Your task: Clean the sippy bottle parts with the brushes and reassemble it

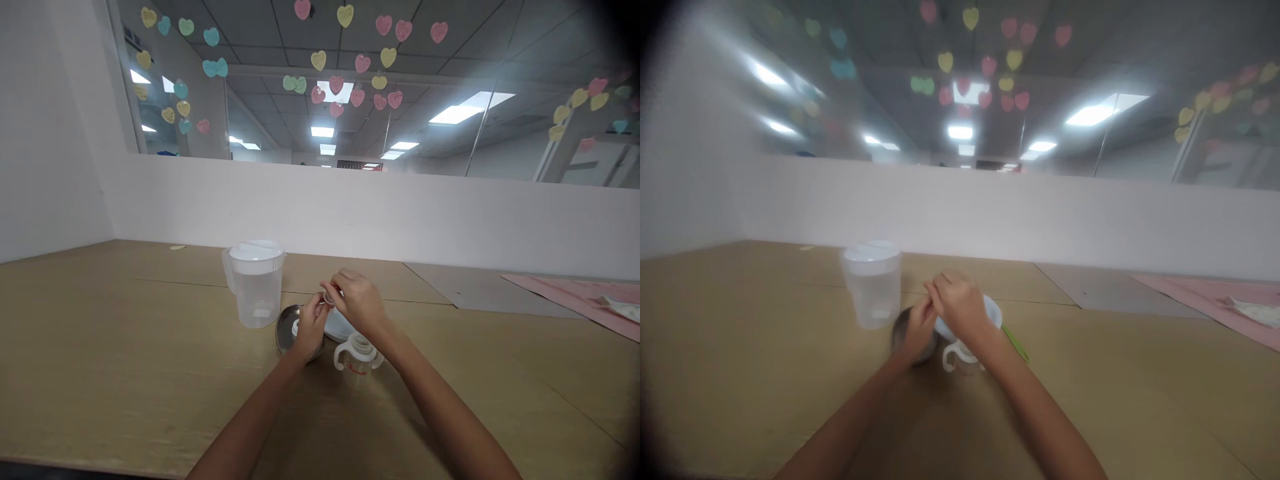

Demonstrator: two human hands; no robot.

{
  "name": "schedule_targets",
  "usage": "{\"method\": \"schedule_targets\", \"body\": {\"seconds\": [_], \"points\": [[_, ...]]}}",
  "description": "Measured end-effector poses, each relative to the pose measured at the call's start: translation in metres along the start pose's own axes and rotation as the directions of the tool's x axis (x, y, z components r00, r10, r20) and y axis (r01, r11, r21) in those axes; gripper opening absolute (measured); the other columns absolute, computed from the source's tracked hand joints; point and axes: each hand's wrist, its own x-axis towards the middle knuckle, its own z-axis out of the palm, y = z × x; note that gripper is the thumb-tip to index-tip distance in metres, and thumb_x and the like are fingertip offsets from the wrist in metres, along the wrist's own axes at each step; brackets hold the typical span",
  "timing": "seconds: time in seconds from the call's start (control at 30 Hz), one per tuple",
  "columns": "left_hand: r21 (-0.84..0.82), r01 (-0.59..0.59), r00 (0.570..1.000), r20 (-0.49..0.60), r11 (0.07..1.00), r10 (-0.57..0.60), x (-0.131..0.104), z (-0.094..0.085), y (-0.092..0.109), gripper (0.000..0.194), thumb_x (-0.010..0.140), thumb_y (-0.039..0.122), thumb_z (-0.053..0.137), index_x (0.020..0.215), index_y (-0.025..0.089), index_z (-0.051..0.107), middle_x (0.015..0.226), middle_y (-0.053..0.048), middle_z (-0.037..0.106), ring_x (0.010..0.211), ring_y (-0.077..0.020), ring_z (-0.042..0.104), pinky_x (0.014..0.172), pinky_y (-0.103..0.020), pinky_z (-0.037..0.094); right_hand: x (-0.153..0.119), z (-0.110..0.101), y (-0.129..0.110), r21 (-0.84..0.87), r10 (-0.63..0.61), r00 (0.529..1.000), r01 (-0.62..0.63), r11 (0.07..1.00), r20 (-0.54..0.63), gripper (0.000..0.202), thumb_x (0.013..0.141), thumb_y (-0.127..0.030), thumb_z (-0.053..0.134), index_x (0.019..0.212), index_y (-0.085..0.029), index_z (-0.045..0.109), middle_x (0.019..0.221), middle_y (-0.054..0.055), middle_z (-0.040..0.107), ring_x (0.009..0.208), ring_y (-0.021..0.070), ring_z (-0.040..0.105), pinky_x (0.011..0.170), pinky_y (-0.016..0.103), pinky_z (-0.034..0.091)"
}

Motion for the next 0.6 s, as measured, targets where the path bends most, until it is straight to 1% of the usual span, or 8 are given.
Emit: {"method": "schedule_targets", "body": {"seconds": [0.13, 0.23, 0.33, 0.4, 0.47, 0.5, 0.57, 0.6], "points": [[0.082, -0.052, 0.998, 0.021, 0.995, 0.051, -0.002, -0.001, 0.004, 0.02, 0.08, 0.031, 0.043, 0.085, 0.017, 0.056, 0.075, -0.002, 0.059, 0.069, -0.0136, 0.052, 0.063, -0.022, 0.041, -0.004, -0.033, -0.018, 0.011, -0.104, 0.965, 0.11, 0.994, -0.242, 0.026, 0.083, -0.023, 0.046, 0.059, -0.017, 0.052, 0.056, 0.001, 0.05, 0.054, 0.01, 0.043, 0.053, 0.023, 0.03], [0.11, -0.047, 0.997, 0.06, 0.993, 0.04, -0.004, -0.001, 0.006, 0.022, 0.081, 0.033, 0.043, 0.087, 0.017, 0.057, 0.08, -0.004, 0.061, 0.073, -0.0144, 0.054, 0.066, -0.023, 0.041, -0.008, -0.061, -0.03, 0.047, -0.082, 0.912, 0.11, 0.993, -0.403, 0.023, 0.08, -0.02, 0.052, 0.058, -0.018, 0.05, 0.051, -0.001, 0.049, 0.049, 0.009, 0.042, 0.049, 0.023, 0.03], [0.109, 0.009, 0.998, 0.053, 0.994, -0.014, -0.004, 0.0, 0.005, 0.025, 0.08, 0.035, 0.044, 0.087, 0.016, 0.058, 0.083, -0.004, 0.062, 0.074, -0.0149, 0.056, 0.068, -0.023, 0.042, -0.011, -0.086, -0.027, 0.138, 0.061, 0.8, 0.028, 0.99, -0.597, 0.019, 0.078, -0.023, 0.056, 0.06, -0.019, 0.05, 0.051, -0.002, 0.049, 0.05, 0.0099, 0.046, 0.048, 0.023, 0.032], [0.076, 0.048, 0.999, 0.022, 0.996, -0.05, -0.004, 0.001, 0.003, 0.025, 0.079, 0.036, 0.046, 0.087, 0.015, 0.059, 0.083, -0.005, 0.063, 0.075, -0.0153, 0.057, 0.068, -0.024, 0.043, -0.01, -0.091, -0.01, 0.262, 0.243, 0.719, -0.087, 0.961, -0.651, 0.02, 0.077, -0.029, 0.055, 0.061, -0.02, 0.05, 0.054, -0.002, 0.05, 0.052, 0.0109, 0.049, 0.049, 0.024, 0.035], [0.009, 0.072, 0.997, -0.004, 0.997, -0.072, -0.003, 0.003, 0.0, 0.025, 0.078, 0.036, 0.047, 0.088, 0.015, 0.058, 0.085, -0.006, 0.064, 0.078, -0.0157, 0.058, 0.071, -0.025, 0.043, -0.005, -0.08, 0.021, 0.415, 0.418, 0.728, -0.2, 0.888, -0.544, 0.023, 0.078, -0.037, 0.053, 0.063, -0.019, 0.051, 0.054, -0.002, 0.051, 0.049, 0.0098, 0.049, 0.047, 0.023, 0.037], [-0.031, 0.082, 0.997, -0.012, 0.996, -0.083, -0.002, 0.003, -0.001, 0.026, 0.078, 0.035, 0.048, 0.09, 0.015, 0.058, 0.088, -0.006, 0.064, 0.08, -0.0159, 0.058, 0.073, -0.025, 0.044, -0.003, -0.067, 0.04, 0.488, 0.484, 0.765, -0.256, 0.834, -0.426, 0.025, 0.077, -0.04, 0.052, 0.064, -0.018, 0.052, 0.054, -0.002, 0.051, 0.045, 0.0089, 0.048, 0.045, 0.023, 0.037], [-0.101, 0.111, 0.993, -0.03, 0.989, -0.115, -0.001, 0.004, -0.005, 0.027, 0.077, 0.036, 0.049, 0.092, 0.014, 0.056, 0.093, -0.008, 0.063, 0.083, -0.0162, 0.059, 0.075, -0.026, 0.044, -0.002, -0.031, 0.08, 0.597, 0.575, 0.813, -0.417, 0.685, -0.092, 0.029, 0.075, -0.044, 0.051, 0.064, -0.017, 0.052, 0.052, -0.002, 0.052, 0.04, 0.008, 0.047, 0.041, 0.022, 0.039], [-0.121, 0.128, 0.99, -0.038, 0.984, -0.134, -0.001, 0.004, -0.007, 0.028, 0.077, 0.036, 0.049, 0.092, 0.014, 0.056, 0.094, -0.009, 0.063, 0.082, -0.0162, 0.059, 0.075, -0.026, 0.045, -0.003, -0.011, 0.097, 0.61, 0.613, 0.786, -0.526, 0.592, 0.082, 0.03, 0.074, -0.043, 0.052, 0.062, -0.016, 0.051, 0.05, -0.002, 0.052, 0.038, 0.008, 0.047, 0.041, 0.022, 0.04]]}}
